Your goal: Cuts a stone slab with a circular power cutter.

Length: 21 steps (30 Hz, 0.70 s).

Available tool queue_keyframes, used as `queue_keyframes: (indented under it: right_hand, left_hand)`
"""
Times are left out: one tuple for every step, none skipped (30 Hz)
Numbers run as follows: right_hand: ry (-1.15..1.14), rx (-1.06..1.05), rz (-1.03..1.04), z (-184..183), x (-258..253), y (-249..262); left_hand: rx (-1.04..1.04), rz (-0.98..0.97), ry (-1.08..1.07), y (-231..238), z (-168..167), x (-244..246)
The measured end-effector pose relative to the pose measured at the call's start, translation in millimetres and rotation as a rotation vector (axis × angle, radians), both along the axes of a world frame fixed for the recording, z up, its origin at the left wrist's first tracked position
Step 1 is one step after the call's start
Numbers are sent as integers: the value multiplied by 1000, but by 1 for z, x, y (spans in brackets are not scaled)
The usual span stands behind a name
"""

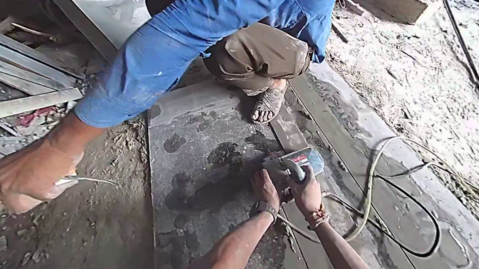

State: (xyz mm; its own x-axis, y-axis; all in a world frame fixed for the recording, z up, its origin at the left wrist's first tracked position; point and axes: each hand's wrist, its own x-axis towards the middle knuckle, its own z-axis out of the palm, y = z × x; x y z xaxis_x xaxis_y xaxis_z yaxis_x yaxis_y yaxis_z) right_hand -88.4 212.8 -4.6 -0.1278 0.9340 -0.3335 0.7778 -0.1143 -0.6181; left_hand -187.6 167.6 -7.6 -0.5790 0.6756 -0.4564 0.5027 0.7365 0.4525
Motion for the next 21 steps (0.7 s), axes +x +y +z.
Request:
queue_keyframes:
  right_hand:
    - [-3, 2, 7, 1, 0, 1]
    - [-5, 9, 7, 1, 2, 1]
    - [-10, 6, 7, 0, 1, 2]
    - [0, 4, 12, -1, -3, 3]
    - [23, 2, 25, -2, -5, 3]
    - [49, 2, 33, -4, -6, 4]
    - [54, -16, 35, -4, -6, 5]
    - [39, -38, 32, -2, -3, 7]
    - [18, -64, 25, 1, 0, 8]
    - [6, -81, 20, 4, 0, 10]
    - [2, -88, 22, 5, -1, 11]
    - [-1, -93, 26, 4, -2, 11]
    - [2, -92, 32, 4, -4, 11]
    - [4, -82, 34, 4, -6, 12]
    - [4, -71, 35, 4, -7, 13]
    - [8, -59, 33, 3, -7, 12]
    - [12, -46, 28, 2, -9, 14]
    - [15, -32, 24, 2, -10, 14]
    - [14, -28, 25, 1, -10, 13]
    - [17, -20, 27, 0, -11, 13]
    - [19, -7, 28, 0, -13, 14]
  left_hand:
    - [13, 6, -1, 0, 0, 0]
    - [40, 15, 3, 0, -2, 2]
    - [96, 37, 32, -1, -5, 3]
    - [142, 56, 66, -1, -6, 0]
    - [158, 61, 80, -3, -8, -2]
    - [147, 53, 87, -4, -9, -4]
    - [120, 35, 94, -2, -9, -5]
    - [108, 23, 101, 0, -11, -1]
    - [110, 19, 105, 2, -12, 2]
    - [125, 22, 109, 3, -12, 3]
    - [132, 24, 118, 5, -11, 3]
    - [133, 25, 121, 4, -11, 2]
    - [125, 21, 114, 3, -11, 0]
    - [121, 17, 112, 5, -10, -3]
    - [120, 17, 108, 6, -11, -4]
    - [113, 16, 99, 6, -11, -4]
    - [110, 13, 85, 8, -9, -6]
    - [112, 11, 70, 9, -8, -8]
    - [116, 16, 58, 8, -9, -8]
    - [120, 22, 45, 8, -8, -10]
    - [122, 27, 38, 8, -8, -12]
